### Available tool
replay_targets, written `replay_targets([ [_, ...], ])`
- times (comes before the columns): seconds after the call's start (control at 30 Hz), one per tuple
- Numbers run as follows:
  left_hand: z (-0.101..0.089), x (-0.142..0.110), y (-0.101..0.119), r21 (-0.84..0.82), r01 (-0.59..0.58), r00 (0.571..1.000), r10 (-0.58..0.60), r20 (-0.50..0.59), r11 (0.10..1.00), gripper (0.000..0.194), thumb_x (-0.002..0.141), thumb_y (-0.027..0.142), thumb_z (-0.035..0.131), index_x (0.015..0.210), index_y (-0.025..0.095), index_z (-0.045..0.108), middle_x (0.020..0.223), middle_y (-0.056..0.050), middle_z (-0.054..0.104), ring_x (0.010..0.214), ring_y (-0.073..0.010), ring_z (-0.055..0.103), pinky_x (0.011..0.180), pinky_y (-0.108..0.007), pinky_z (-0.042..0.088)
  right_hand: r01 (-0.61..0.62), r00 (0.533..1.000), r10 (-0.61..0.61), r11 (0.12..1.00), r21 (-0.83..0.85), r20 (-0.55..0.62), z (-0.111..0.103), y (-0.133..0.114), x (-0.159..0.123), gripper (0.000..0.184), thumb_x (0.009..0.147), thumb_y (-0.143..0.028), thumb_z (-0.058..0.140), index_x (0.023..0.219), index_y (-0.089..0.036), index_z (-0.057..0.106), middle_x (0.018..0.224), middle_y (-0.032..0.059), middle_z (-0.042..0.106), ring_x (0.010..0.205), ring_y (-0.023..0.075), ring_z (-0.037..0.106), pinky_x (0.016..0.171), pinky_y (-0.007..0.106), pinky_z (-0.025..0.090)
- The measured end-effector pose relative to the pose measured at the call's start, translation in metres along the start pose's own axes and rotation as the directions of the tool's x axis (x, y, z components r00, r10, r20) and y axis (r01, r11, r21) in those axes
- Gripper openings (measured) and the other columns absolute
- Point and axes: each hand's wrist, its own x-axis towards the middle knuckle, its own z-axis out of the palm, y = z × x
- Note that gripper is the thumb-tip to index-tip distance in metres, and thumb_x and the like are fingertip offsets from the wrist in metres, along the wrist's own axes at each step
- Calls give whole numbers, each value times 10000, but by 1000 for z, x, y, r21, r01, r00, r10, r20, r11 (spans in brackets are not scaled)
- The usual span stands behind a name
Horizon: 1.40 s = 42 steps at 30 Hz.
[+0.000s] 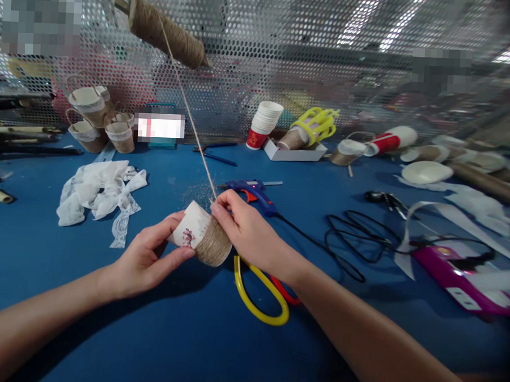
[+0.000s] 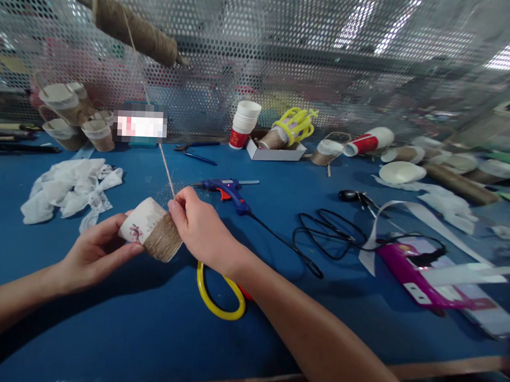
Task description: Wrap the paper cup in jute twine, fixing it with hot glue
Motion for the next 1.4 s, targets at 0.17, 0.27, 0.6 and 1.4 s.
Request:
replay_targets([
  [0.17,-2,-2,-6,41,-9,999,8,36,999,151,788,136,541,938,152,536,935,-61,581,841,-132,543,727,-208,453,42,999,-42,999,-23,-31,2,3,0,143,880,-287,367,785,-191,413,689,-14,502,612,112,474,585,262,352],
  [0.27,-3,-3,-11,39,13,997,-16,81,999,245,802,163,532,1047,159,522,938,-58,569,840,-135,541,741,-215,450,65,997,-66,997,-39,-41,3,5,1,128,873,-268,382,774,-190,407,674,-19,497,600,108,470,578,254,349],
  [0.6,-2,-1,-13,-103,152,986,-143,90,983,293,756,253,597,1021,140,547,958,-64,583,838,-151,534,785,-257,440,93,995,-97,990,-107,-31,9,7,0,150,882,-291,350,790,-191,410,706,2,510,615,118,473,579,257,356],
  [1.4,12,2,0,-226,526,839,-544,-20,820,209,667,254,598,813,126,520,705,5,531,625,-104,476,590,-226,410,261,930,-342,873,-413,-135,38,12,-6,137,877,-226,323,789,-190,421,782,58,537,660,147,503,584,270,395],
])
